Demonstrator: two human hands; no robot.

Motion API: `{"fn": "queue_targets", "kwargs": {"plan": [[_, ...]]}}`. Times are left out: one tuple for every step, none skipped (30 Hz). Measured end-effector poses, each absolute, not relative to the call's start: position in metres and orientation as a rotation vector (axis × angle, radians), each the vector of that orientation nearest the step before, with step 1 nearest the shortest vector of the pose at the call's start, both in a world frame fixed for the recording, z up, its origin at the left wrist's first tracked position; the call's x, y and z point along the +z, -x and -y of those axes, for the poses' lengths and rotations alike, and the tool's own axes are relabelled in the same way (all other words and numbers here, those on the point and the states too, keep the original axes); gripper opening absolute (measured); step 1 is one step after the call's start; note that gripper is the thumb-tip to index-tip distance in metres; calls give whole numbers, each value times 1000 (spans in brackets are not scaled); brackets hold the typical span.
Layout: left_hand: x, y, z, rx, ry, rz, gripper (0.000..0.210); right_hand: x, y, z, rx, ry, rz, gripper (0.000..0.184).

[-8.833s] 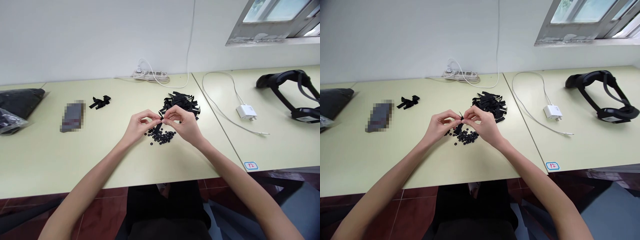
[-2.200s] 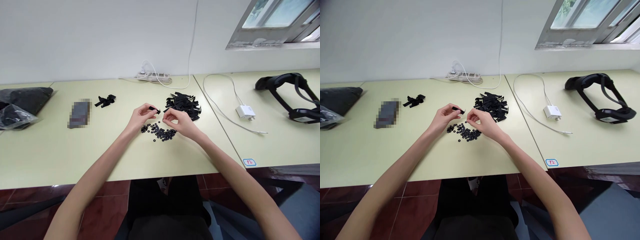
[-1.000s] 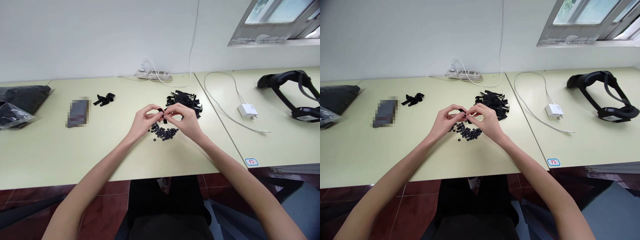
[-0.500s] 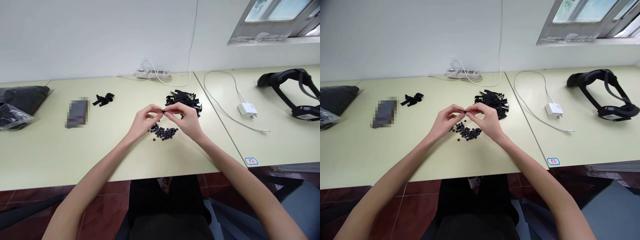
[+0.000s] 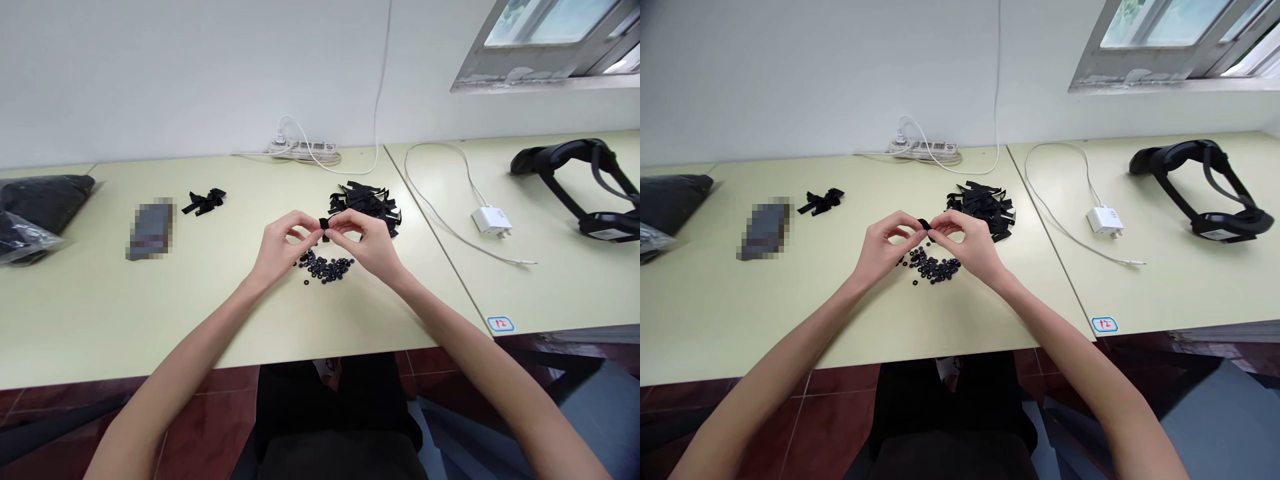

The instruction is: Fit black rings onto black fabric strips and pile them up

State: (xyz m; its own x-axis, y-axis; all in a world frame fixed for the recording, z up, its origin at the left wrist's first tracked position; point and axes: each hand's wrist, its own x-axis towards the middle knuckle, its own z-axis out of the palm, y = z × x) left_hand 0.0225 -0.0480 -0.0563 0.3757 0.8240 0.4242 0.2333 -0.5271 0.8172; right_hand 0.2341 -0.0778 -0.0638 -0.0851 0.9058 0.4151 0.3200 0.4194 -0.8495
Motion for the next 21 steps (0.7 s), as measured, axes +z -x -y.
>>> {"fn": "queue_targets", "kwargs": {"plan": [[-56,-23,48,1138,-1991,-906,8,-64,-234,78,702,1099,1641,16],[-57,-23,48,1139,-2014,-902,7,-65,-233,78,702,1103,1646,15],[-57,-23,48,1139,-2037,-902,6,-65,-233,78,706,1104,1652,14],[-58,-23,48,1136,-2058,-905,5,-66,-232,78,713,1101,1656,14],[-58,-24,48,1131,-2073,-908,4,-67,-232,78,723,1094,1658,13],[-59,-24,48,1126,-2081,-910,4,-68,-232,77,733,1086,1659,12],[-59,-24,47,1123,-2082,-913,4,-69,-233,76,746,1082,1664,11],[-59,-24,47,1123,-2076,-920,4,-70,-234,74,760,1085,1677,10],[-60,-23,46,1126,-2068,-935,4,-71,-237,73,773,1098,1709,10],[-60,-22,45,1130,-2056,-959,5,-72,-240,71,783,1124,1763,10],[-60,-21,43,1134,-2041,-992,7,-73,-244,69,794,1158,1838,10],[-60,-20,42,1136,-2022,-1031,8,-73,-248,68,799,1197,1934,9],[-60,-19,41,1136,-2000,-1066,9,-73,-252,67,807,1229,2032,9],[-59,-17,40,1138,-1978,-1093,11,-73,-255,66,821,1247,2112,10],[-59,-16,38,1143,-1959,-1109,11,-72,-257,66,829,1261,2168,11],[-59,-15,38,1148,-1948,-1114,12,-72,-259,67,832,1271,2201,11],[-59,-15,37,1152,-1946,-1111,12,-71,-259,67,826,1278,2217,12],[-60,-14,36,1155,-1956,-1102,11,-72,-258,68,808,1284,2225,12],[-61,-14,36,1155,-1976,-1093,11,-72,-257,69,788,1284,2235,12],[-62,-13,36,1151,-2006,-1084,9,-72,-255,70,773,1277,2250,13],[-63,-13,36,1145,-2048,-1077,7,-73,-253,70,762,1267,2268,14]]}}
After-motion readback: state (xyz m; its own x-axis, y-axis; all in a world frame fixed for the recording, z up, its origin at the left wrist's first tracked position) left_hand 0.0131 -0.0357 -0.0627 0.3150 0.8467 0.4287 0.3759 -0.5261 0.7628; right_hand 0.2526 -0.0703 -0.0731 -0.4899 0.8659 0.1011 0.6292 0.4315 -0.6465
